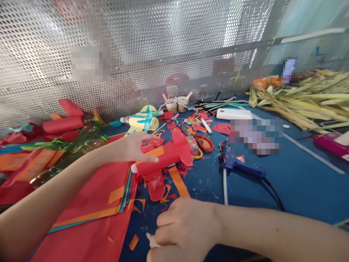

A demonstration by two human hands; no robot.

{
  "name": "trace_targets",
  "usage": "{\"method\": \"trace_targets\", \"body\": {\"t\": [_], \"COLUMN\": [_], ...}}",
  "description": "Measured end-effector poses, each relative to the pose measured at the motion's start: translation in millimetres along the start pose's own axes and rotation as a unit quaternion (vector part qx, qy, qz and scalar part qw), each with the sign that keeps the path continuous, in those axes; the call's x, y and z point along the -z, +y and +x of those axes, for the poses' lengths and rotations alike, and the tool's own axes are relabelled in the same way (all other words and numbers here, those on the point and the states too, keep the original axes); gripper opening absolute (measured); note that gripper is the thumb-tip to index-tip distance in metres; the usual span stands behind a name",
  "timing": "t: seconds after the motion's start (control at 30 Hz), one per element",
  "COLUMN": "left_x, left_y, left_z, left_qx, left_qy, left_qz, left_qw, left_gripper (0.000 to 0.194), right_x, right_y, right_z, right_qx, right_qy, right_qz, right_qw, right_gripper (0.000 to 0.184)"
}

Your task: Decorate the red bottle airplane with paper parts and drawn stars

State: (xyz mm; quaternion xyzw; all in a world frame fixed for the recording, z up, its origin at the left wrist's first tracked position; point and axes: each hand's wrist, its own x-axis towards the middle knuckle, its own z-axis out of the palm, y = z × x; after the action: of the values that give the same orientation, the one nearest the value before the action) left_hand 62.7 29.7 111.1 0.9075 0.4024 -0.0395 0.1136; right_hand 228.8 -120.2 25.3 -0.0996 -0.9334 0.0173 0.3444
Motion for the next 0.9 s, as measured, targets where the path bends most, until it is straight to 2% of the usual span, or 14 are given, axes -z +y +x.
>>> {"method": "trace_targets", "body": {"t": [0.13, 0.33, 0.4, 0.47, 0.53, 0.7, 0.8, 0.9], "left_x": [7.9, 12.8, 9.6, 5.1, 0.5, -5.5, -2.7, 4.2], "left_y": [6.5, 8.6, 6.4, 4.0, 1.8, -3.5, -6.8, -10.6], "left_z": [28.3, 57.0, 65.6, 73.0, 78.0, 77.6, 69.6, 60.3], "left_qx": [-0.014, -0.025, -0.017, -0.008, 0.006, 0.046, 0.067, 0.098], "left_qy": [-0.082, -0.166, -0.182, -0.192, -0.195, -0.186, -0.181, -0.132], "left_qz": [0.009, -0.044, -0.070, -0.105, -0.149, -0.279, -0.372, -0.470], "left_qw": [0.996, 0.985, 0.981, 0.976, 0.969, 0.941, 0.908, 0.867], "left_gripper": [0.078, 0.068, 0.060, 0.043, 0.033, 0.032, 0.032, 0.033], "right_x": [-9.5, -12.2, -12.7, -14.2, -16.3, -17.8, -14.1, -9.2], "right_y": [2.1, 4.7, 6.0, 7.3, 8.4, 10.2, 8.6, 5.8], "right_z": [-6.5, -7.3, -7.7, -8.8, -10.2, -10.7, -7.0, -1.8], "right_qx": [0.011, 0.020, 0.026, 0.033, 0.030, 0.033, 0.031, 0.026], "right_qy": [0.050, 0.045, 0.046, 0.045, 0.037, 0.031, 0.050, 0.088], "right_qz": [-0.012, -0.015, -0.020, -0.030, -0.035, -0.031, -0.029, -0.062], "right_qw": [0.999, 0.999, 0.998, 0.998, 0.998, 0.998, 0.998, 0.994], "right_gripper": [0.027, 0.023, 0.022, 0.024, 0.026, 0.028, 0.025, 0.018]}}
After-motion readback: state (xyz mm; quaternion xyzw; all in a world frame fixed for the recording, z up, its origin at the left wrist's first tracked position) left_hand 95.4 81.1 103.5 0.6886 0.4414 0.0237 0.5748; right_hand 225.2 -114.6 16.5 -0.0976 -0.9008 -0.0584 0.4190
